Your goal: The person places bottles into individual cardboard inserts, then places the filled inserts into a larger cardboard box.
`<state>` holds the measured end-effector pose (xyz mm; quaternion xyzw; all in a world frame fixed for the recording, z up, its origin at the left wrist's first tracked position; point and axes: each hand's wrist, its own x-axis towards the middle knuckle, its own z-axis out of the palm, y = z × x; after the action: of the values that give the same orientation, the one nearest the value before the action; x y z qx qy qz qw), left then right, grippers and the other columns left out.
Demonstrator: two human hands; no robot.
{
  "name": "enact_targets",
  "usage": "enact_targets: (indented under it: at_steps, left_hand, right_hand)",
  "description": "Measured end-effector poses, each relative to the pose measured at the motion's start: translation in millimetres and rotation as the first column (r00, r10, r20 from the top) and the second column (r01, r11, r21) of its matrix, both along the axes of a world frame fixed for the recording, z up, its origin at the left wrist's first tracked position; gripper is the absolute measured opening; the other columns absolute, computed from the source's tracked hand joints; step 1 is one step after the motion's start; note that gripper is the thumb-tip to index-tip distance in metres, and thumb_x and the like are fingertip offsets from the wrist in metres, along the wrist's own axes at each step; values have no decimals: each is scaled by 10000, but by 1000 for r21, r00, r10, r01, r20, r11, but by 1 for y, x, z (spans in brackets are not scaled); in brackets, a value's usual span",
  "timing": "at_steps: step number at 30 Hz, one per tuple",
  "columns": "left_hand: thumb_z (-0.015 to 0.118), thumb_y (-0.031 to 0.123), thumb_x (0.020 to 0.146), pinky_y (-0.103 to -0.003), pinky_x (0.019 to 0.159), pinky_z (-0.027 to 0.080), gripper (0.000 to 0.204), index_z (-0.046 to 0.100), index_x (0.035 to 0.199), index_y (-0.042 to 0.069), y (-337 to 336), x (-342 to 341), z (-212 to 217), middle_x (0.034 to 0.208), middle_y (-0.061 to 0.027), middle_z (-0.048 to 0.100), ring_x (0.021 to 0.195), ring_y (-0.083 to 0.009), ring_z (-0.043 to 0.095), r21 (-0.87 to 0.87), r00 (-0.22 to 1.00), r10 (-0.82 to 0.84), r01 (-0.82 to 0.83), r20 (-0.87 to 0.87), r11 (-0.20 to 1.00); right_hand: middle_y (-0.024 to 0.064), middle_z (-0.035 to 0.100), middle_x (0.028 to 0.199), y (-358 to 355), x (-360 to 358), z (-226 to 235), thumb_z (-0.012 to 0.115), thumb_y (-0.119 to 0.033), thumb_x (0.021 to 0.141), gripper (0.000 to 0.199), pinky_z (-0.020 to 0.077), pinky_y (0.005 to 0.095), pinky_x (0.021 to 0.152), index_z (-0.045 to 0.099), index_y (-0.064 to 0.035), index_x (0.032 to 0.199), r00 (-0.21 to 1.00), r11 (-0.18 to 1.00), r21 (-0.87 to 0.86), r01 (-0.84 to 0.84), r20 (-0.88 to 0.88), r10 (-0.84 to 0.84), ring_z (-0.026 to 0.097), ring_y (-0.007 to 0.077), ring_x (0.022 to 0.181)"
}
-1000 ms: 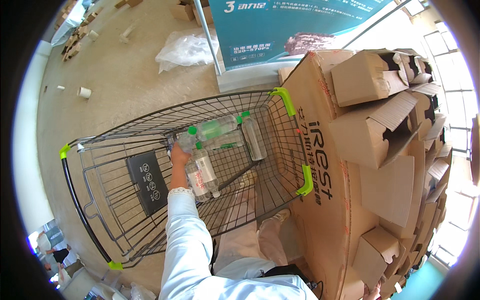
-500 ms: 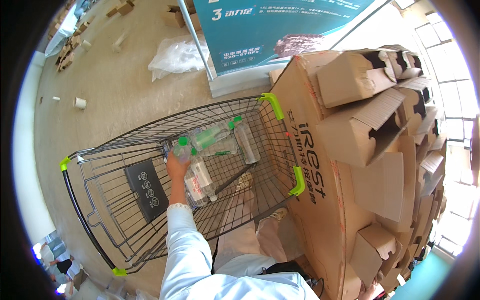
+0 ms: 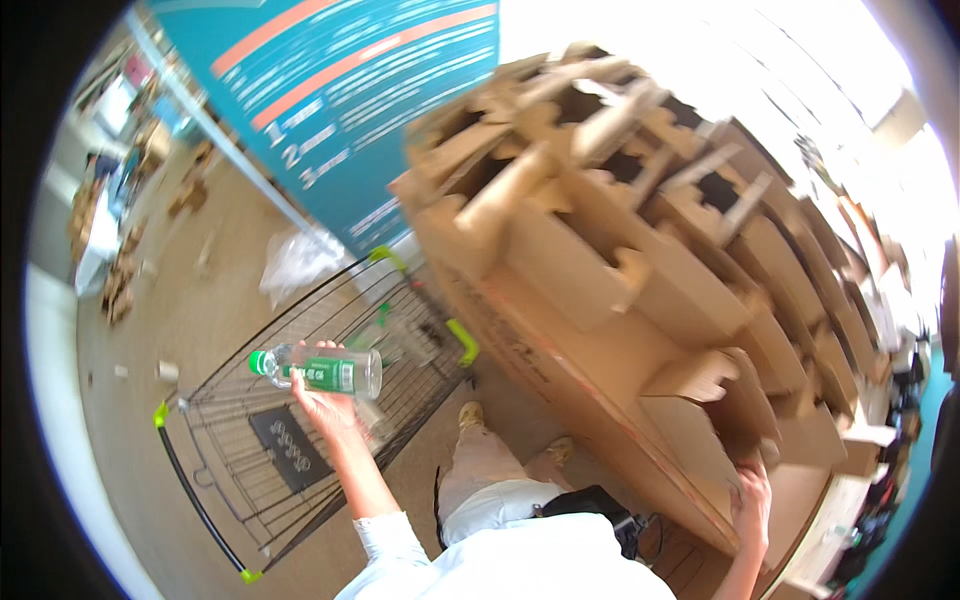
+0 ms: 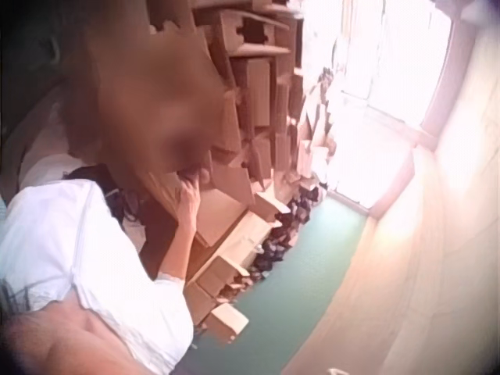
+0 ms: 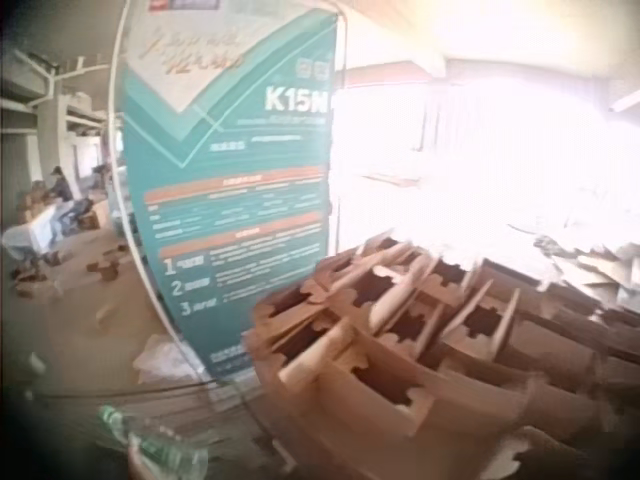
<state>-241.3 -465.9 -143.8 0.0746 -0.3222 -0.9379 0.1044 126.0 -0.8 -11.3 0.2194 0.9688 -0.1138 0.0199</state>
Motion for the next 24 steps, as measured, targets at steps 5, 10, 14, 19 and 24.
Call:
enact_targets:
  at_steps: [5, 10, 14, 19, 24]
  left_hand:
    - [697, 422, 757, -438, 992, 380, 721, 410, 1297, 40, 171, 30, 93, 1122, -125, 489, 1042, -270, 489, -33, 853, -410, 423, -322, 905]
    - [836, 408, 562, -397, 949, 367, 983, 287, 1309, 84, 338, 92, 185, 1064, -91, 434, 982, -227, 462, -113, 463, -722, 798, -513, 592]
    - [814, 259, 606, -352, 862, 476, 735, 466, 1219, 54, 436, 147, 193, 1078, -121, 587, 978, -227, 584, -760, 78, -936, 561, -344, 326]
    - [789, 218, 555, -397, 792, 508, 669, 478, 1095, -27, 487, 164, 150, 972, -210, 617, 929, -342, 618, -928, -288, -893, -247, 345, -278]
    - [808, 195, 599, -412, 862, 480, 767, 436, 1228, -37, 513, 176, 95, 1039, -248, 613, 991, -369, 592, -523, -146, -615, -696, 775, -492]
  right_hand:
    - [113, 632, 882, 41, 21, -12, 612, -30, 629, 175, 472, 377, 841, 626, -23, 803, 986, 986, -6, -164, 13, 164, 549, 296, 975]
    - [75, 628, 902, 60, 28, -8, 667, -62, 614, 176, 465, 345, 860, 633, -50, 786, 977, 977, -20, -211, -36, 210, 532, 256, 994]
    - [63, 633, 938, 68, 35, -6, 712, -50, 565, 275, 457, 340, 874, 652, -47, 833, 985, 982, -82, -170, -14, 170, 527, 243, 1012]
    - [53, 603, 794, 75, 38, -15, 649, -76, 658, 83, 458, 335, 789, 646, -63, 739, 975, 983, -49, -178, -142, 169, 528, 222, 932]
    - [52, 601, 806, 68, 28, -23, 640, -73, 657, 90, 474, 328, 745, 636, -47, 743, 975, 975, -72, -210, -94, 203, 529, 220, 924]
